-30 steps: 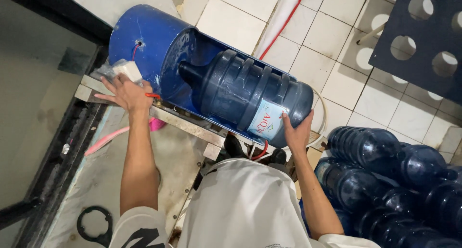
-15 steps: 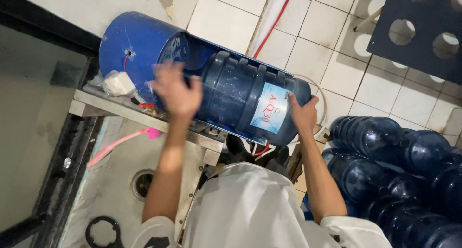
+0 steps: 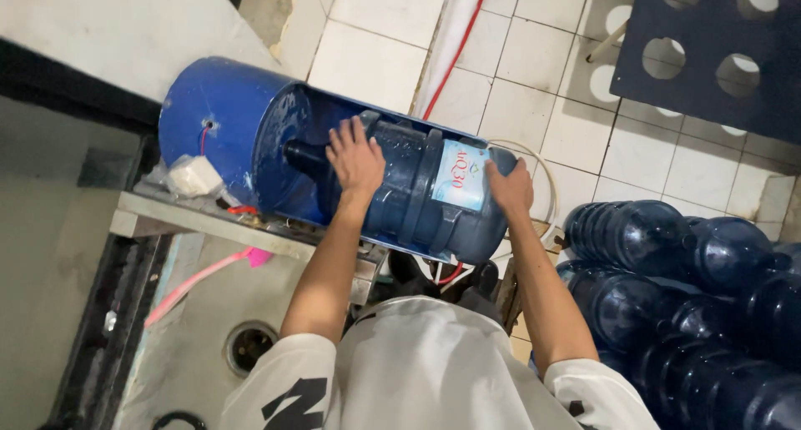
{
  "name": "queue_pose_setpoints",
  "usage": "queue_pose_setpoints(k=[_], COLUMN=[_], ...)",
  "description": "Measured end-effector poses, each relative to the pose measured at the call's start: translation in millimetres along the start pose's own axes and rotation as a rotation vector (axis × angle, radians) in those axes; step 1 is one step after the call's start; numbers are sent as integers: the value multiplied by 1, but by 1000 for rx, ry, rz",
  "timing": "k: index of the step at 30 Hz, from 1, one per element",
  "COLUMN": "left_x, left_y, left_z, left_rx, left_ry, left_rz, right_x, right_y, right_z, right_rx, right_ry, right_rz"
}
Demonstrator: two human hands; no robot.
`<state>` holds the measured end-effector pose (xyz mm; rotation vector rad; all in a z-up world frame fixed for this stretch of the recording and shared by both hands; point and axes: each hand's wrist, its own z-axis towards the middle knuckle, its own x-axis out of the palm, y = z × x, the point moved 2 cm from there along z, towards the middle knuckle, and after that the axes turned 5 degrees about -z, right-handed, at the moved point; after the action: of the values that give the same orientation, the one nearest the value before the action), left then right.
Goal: The person picks up large blue water bottles, places them into a blue cleaning machine, and then rinses them with a hose. After rinsing, the person places the bottles into a black storage rack. The process is repeated for multiple bottles.
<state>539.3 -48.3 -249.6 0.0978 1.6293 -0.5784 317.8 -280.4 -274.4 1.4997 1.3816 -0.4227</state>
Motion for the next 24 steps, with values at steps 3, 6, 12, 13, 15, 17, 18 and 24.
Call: queue_pose_setpoints(k=[3, 6, 12, 13, 15, 17, 18, 24], left_x=[-3, 1, -1, -3, -8, -16, -19, -50], left_y=[-1, 10, 31, 34, 40, 46, 47, 45], left_z=[0, -2, -21, -24, -31, -38, -39, -56], left_rx=[-50, -21, 63, 60, 42, 10, -34, -249], left_ry=[-37, -4, 5, 19, 72, 147, 194, 500], left_rz=[-50, -84, -184, -195, -217, -237, -255, -104], right_x=[-1, -3, -8, -8, -6, -1, 2, 28], right_y=[0, -1, 3, 2, -1, -7, -10, -42], right_z=[-6, -18, -52, -58, -75, -91, -99, -141], right_rx=[-28, -33, -72, -98, -196, -237, -231, -405], right_ry=[-68, -90, -173, -214, -285, -317, -314, -382], right_rz=[-3, 19, 97, 118, 171, 216, 235, 265])
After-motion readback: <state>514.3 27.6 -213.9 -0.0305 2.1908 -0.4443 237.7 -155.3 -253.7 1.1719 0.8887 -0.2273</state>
